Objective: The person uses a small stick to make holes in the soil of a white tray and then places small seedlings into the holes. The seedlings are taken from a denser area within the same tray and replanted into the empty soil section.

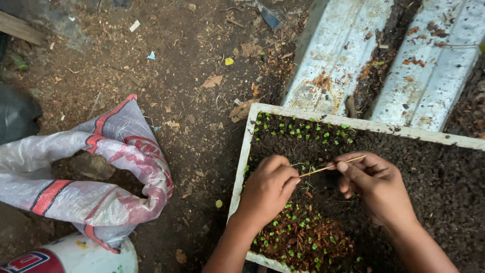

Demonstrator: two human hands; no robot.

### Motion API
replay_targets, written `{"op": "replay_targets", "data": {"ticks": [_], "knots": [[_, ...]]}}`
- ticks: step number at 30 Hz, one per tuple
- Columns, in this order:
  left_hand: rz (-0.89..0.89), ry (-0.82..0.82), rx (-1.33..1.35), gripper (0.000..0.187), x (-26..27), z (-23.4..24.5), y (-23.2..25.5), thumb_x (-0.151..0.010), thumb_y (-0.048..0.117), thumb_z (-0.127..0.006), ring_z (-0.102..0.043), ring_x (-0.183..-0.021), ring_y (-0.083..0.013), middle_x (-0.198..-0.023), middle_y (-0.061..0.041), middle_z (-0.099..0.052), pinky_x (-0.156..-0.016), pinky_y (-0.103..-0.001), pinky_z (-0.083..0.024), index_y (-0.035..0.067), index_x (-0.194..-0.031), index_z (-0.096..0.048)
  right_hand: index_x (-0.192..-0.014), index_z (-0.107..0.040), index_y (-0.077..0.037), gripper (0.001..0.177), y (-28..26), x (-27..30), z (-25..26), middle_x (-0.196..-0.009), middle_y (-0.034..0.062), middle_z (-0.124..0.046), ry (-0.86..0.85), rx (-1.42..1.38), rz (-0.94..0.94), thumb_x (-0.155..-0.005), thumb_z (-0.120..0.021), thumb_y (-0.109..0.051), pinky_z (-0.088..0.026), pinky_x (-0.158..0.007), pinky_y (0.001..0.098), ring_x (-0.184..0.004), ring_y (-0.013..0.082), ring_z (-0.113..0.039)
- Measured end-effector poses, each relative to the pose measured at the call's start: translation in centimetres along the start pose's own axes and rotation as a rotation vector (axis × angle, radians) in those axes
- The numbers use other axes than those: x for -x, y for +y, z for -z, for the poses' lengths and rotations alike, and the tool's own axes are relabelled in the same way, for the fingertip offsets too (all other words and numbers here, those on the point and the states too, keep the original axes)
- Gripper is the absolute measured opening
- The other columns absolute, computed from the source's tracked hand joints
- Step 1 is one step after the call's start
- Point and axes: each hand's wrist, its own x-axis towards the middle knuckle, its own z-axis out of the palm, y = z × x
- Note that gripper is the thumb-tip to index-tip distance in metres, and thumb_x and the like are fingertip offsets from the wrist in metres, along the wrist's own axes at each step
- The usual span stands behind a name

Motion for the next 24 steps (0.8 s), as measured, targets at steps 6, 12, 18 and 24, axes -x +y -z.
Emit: {"op": "replay_targets", "data": {"ticks": [6,12,18,24], "knots": [[0.395,0.116,0.596,0.006,0.2,0.7,1.8,-0.093,0.011,-0.071,-0.063,-0.084,-0.0126,-0.098,-0.003,-0.069,-0.073,-0.024,-0.049,0.009,-0.097,-0.075,-0.112,-0.064,0.007,0.023,0.5,-0.2,2.0,-0.089,0.0219,-0.069,-0.013,-0.297,0.136,-0.093,-0.053,0.000,-0.062,-0.079,0.0408,-0.089,0.0394,-0.075],[0.394,0.063,0.635,0.010,0.5,0.5,4.0,-0.093,0.006,-0.069,-0.053,-0.067,-0.0098,-0.089,-0.004,-0.069,-0.052,-0.024,-0.042,0.009,-0.102,-0.071,-0.126,-0.073,-0.005,0.043,-2.5,2.1,-0.9,-0.102,0.0135,-0.081,-0.182,0.156,-0.138,-0.087,-0.065,-0.020,-0.028,-0.034,0.0269,-0.042,0.0134,-0.038],[0.185,0.113,0.356,0.006,0.3,1.0,5.2,-0.092,0.003,-0.067,-0.064,-0.078,-0.0205,-0.092,-0.009,-0.065,-0.064,-0.033,-0.051,0.004,-0.098,-0.067,-0.100,-0.084,-0.002,0.023,-1.0,3.2,-2.5,-0.095,0.0096,-0.086,-0.175,0.225,0.082,-0.079,-0.080,-0.009,-0.061,-0.083,0.0305,-0.086,0.0166,-0.077],[0.384,0.067,0.550,0.005,0.8,1.2,4.5,-0.094,0.009,-0.068,-0.059,-0.072,-0.0119,-0.093,-0.003,-0.067,-0.057,-0.026,-0.046,0.010,-0.099,-0.070,-0.096,-0.082,0.001,0.014,0.4,2.3,-1.6,-0.067,0.0079,-0.067,-0.127,0.150,-0.031,-0.082,-0.080,-0.003,-0.037,-0.044,0.0288,-0.049,0.0145,-0.047]]}}
